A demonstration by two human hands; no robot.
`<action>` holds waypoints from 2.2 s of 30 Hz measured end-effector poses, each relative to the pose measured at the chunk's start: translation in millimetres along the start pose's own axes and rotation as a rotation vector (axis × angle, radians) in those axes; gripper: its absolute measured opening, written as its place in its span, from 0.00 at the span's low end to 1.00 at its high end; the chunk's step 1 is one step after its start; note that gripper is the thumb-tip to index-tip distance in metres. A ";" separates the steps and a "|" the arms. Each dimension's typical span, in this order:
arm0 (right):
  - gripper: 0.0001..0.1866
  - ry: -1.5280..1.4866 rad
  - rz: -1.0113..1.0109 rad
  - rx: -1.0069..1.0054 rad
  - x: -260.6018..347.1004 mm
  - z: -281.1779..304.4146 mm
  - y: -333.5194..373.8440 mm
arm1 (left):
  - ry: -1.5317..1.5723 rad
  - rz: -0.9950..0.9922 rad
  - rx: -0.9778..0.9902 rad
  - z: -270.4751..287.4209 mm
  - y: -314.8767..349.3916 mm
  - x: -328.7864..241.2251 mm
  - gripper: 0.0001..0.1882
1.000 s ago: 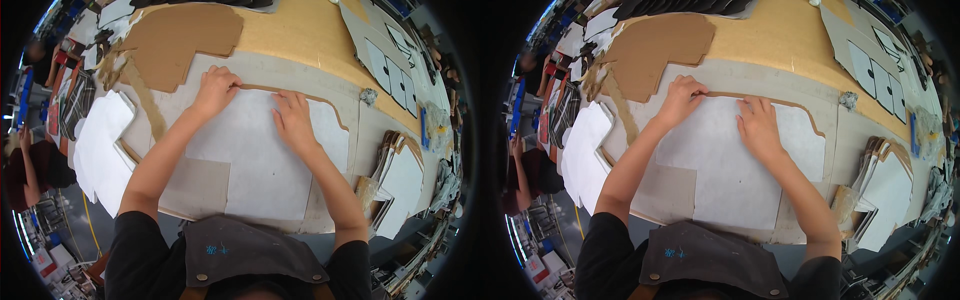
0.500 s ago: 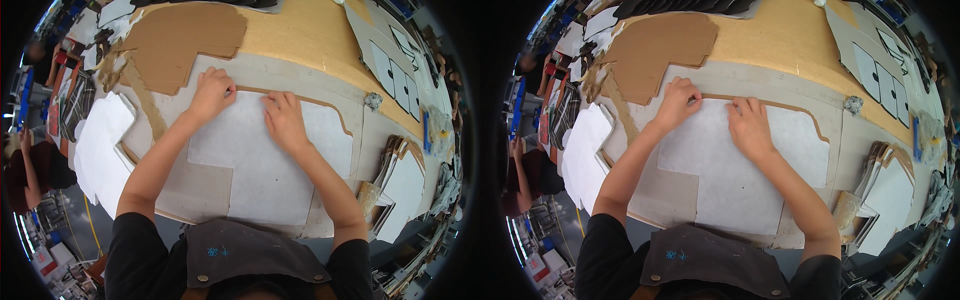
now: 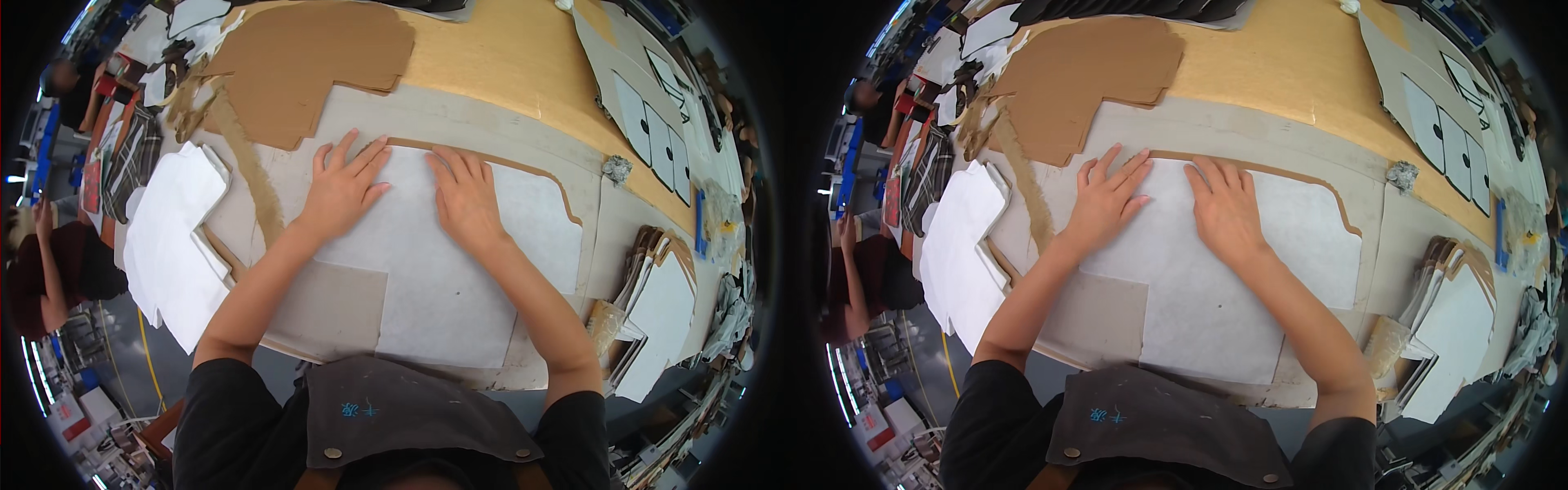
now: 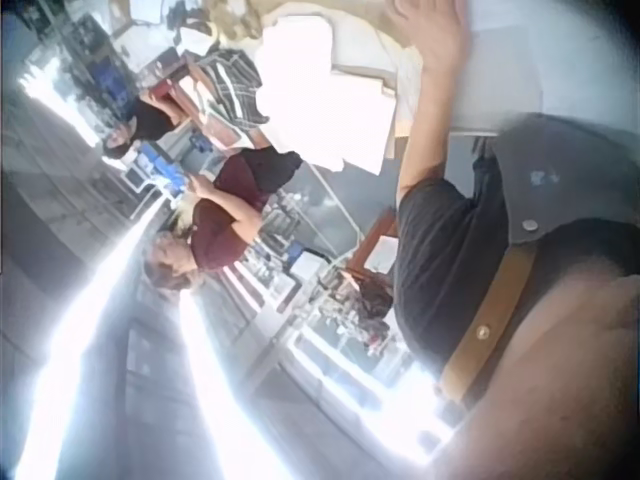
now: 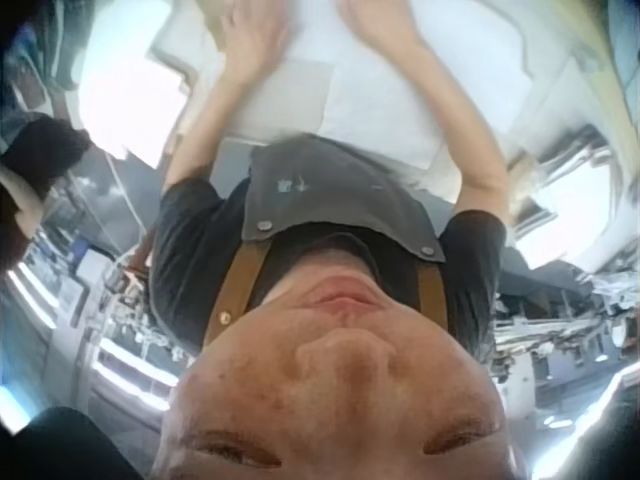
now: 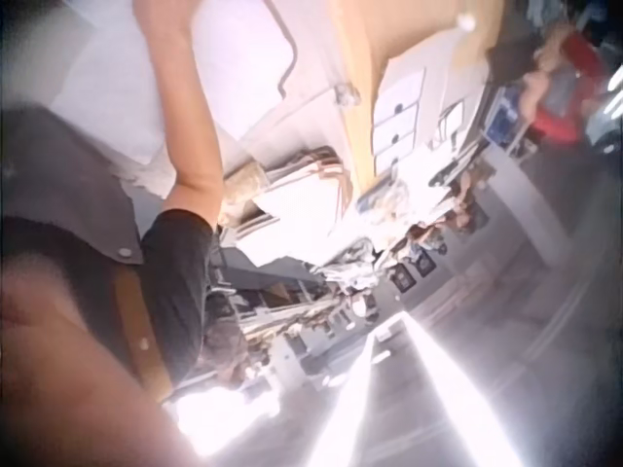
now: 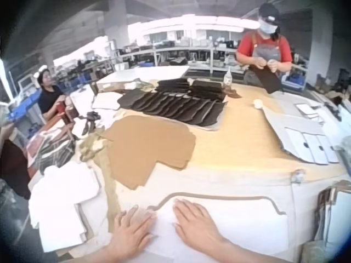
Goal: The person places white paper sheets onto a brown cardboard template on a workbench, smooths them, applies glue from a squeeze bottle along the template edges, and presses the paper down. The person repeats this process with additional sheets, stacking the finished laminated pieces.
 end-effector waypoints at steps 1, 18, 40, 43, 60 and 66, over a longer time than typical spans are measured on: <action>0.21 -0.001 0.002 0.004 1.8 -0.3 -0.7 | -0.040 0.035 0.035 -2.9 6.4 3.8 0.27; 0.24 -0.112 0.140 0.063 55.3 -30.1 -22.4 | 0.004 0.197 0.094 33.4 91.4 -7.6 0.26; 0.19 -0.081 0.157 0.046 73.8 -30.7 -27.9 | 0.022 0.177 -0.035 27.8 71.7 5.5 0.20; 0.18 -0.092 0.175 0.042 75.3 -36.8 -25.9 | 0.001 0.190 -0.036 26.2 70.7 7.6 0.20; 0.27 -0.149 0.083 0.086 71.9 -32.7 -27.7 | -0.056 0.373 -0.129 27.3 77.3 32.1 0.26; 0.25 -0.193 0.049 0.046 53.7 -3.1 -13.9 | -0.005 0.200 -0.047 28.4 70.7 11.8 0.28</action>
Point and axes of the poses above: each hand's wrist, its own y-axis away from the middle knuckle, its own z-axis out of the back of the hand, x = y × z, the point moved 4 cm from there along -y, towards the middle knuckle, and after that the axes turned 1 degree about z, right-handed, at the moved point
